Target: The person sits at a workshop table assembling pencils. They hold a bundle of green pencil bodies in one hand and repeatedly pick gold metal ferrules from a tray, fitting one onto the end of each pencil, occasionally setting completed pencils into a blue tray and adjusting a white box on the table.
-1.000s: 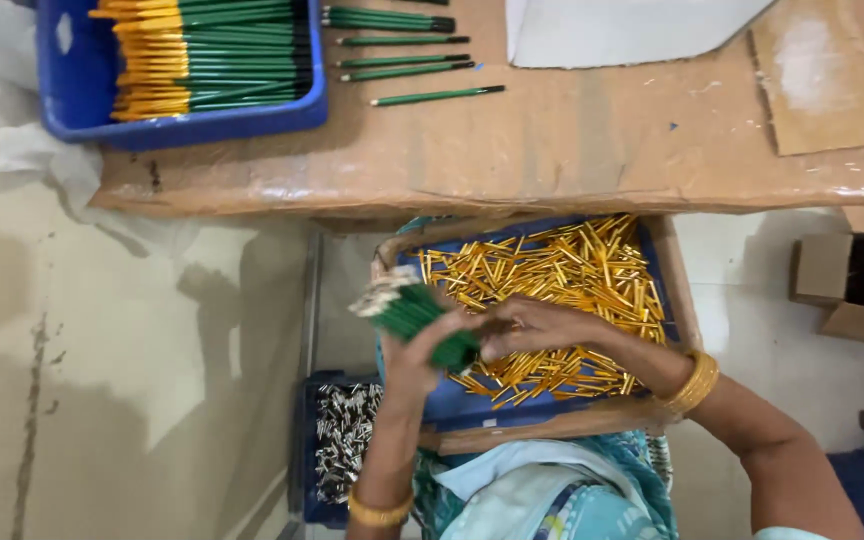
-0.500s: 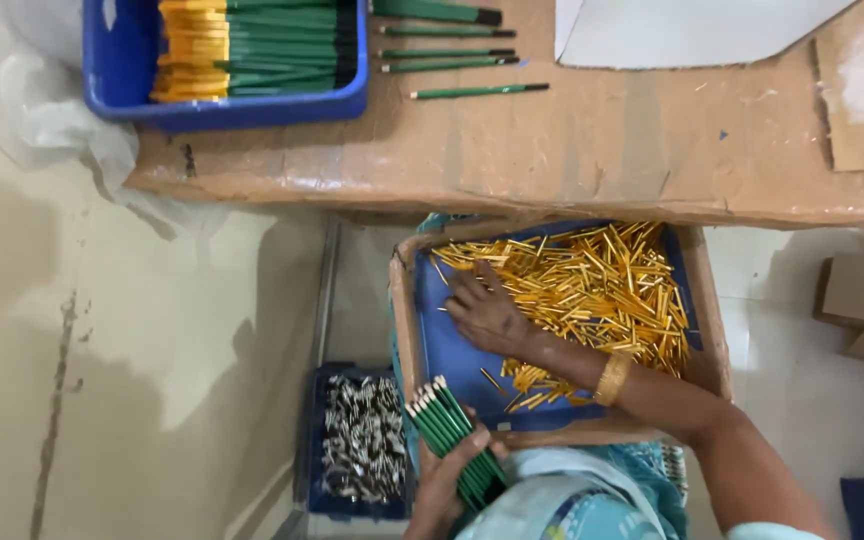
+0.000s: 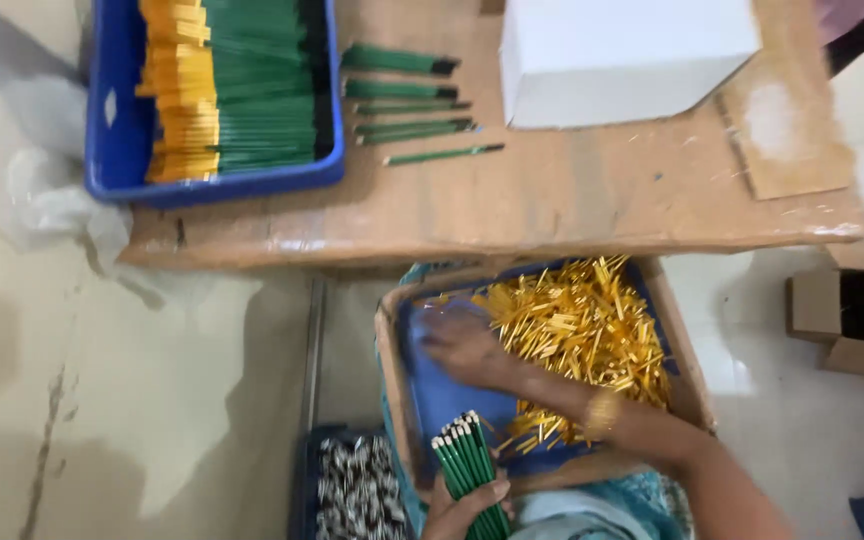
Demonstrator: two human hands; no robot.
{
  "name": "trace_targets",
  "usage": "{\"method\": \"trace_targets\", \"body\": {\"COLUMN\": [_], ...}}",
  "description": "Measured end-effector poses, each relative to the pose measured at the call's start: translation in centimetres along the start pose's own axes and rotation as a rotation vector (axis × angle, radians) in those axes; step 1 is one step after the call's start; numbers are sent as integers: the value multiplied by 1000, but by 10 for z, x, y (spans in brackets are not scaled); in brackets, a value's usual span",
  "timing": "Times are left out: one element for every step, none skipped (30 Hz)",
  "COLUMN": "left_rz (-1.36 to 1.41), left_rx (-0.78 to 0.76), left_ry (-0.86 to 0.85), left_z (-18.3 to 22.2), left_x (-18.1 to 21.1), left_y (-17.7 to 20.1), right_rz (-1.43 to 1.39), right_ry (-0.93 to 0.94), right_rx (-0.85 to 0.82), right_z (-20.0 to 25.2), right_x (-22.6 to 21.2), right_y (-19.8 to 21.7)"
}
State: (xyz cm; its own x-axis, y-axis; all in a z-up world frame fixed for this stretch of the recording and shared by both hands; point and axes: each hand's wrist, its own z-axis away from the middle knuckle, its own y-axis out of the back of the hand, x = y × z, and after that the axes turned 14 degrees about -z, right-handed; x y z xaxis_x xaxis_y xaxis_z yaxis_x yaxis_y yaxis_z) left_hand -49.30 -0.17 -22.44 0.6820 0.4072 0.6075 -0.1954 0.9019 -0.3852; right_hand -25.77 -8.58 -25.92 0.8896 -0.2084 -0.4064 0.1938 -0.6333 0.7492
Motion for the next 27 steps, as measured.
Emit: {"method": "trace_targets", "body": {"left_rz": [5, 11, 0, -27, -51, -59, 6, 72, 67, 64, 62, 58, 47, 38, 39, 44, 56, 64, 74, 84, 76, 73, 70, 61, 65, 69, 60], "left_rx": [-82, -166, -183, -143, -100, -113, -79, -46, -52, -22, 11, 8, 50, 93, 94, 115, 139, 142, 114, 87, 85, 169, 241, 228, 200, 171, 160], "left_ry": [-129, -257, -264, -246, -222, -224, -245, -264, -273, -304, -335, -344, -344, -344, -354, -364, -373, -383, -389, -396, -384, -319, -266, -267, -292, -317, -306], "left_z": [-8, -16, -19, -22, -23, -24, -26, -28, -33, -38, -42, -47, -55, -63, -63, -64, -65, -60, -52, -46, -41, -37, -38, -50, -62, -75, -77], "left_x": [1, 3, 9, 16, 20, 26, 35, 43, 47, 51, 55, 53, 54, 55, 56, 57, 56, 65, 72, 79, 81, 83, 90, 81, 71, 61, 58], "left_y": [0, 0, 0, 1, 3, 3, 5, 7, 11, 15, 20, 25, 29, 34, 34, 34, 33, 24, 15, 6, 3, -1, -8, 3, 11, 19, 26], "right_rz": [39, 79, 98, 139, 173, 186, 200, 214, 224, 245, 257, 264, 249, 230, 234, 19, -198, -196, -351, -507, -511, -441, -354, -342, -518, -690, -689], "right_ry": [66, 129, 126, 180, 230, 223, 161, 98, 101, -106, -315, -312, -202, -89, -81, 45, 173, 185, 308, 431, 421, 465, 510, 502, 284, 60, 44], "right_rx": [-83, -168, -161, -244, -330, -326, -317, -307, -301, -507, -711, -705, -528, -354, -351, -299, -252, -257, -343, -428, -419, -444, -472, -467, -571, -666, -656], "right_z": [-13, -27, -29, -31, -31, -9, 8, 26, 25, 24, 24, 32, 38, 43, 49, 55, 62, 57, 55, 53, 71, 90, 105, 153, 209, 259, 232], "right_x": [1, 3, 10, 18, 24, 39, 55, 70, 60, 50, 38, 32, 30, 28, 14, 1, -11, -25, -42, -57, -58, -59, -53, -4, 33, 59, 43], "right_y": [-10, -21, -18, -17, -17, -15, -15, -14, 12, 38, 64, 74, 85, 97, 99, 101, 104, 99, 94, 88, 63, 39, 18, -41, -102, -170, -135]}}
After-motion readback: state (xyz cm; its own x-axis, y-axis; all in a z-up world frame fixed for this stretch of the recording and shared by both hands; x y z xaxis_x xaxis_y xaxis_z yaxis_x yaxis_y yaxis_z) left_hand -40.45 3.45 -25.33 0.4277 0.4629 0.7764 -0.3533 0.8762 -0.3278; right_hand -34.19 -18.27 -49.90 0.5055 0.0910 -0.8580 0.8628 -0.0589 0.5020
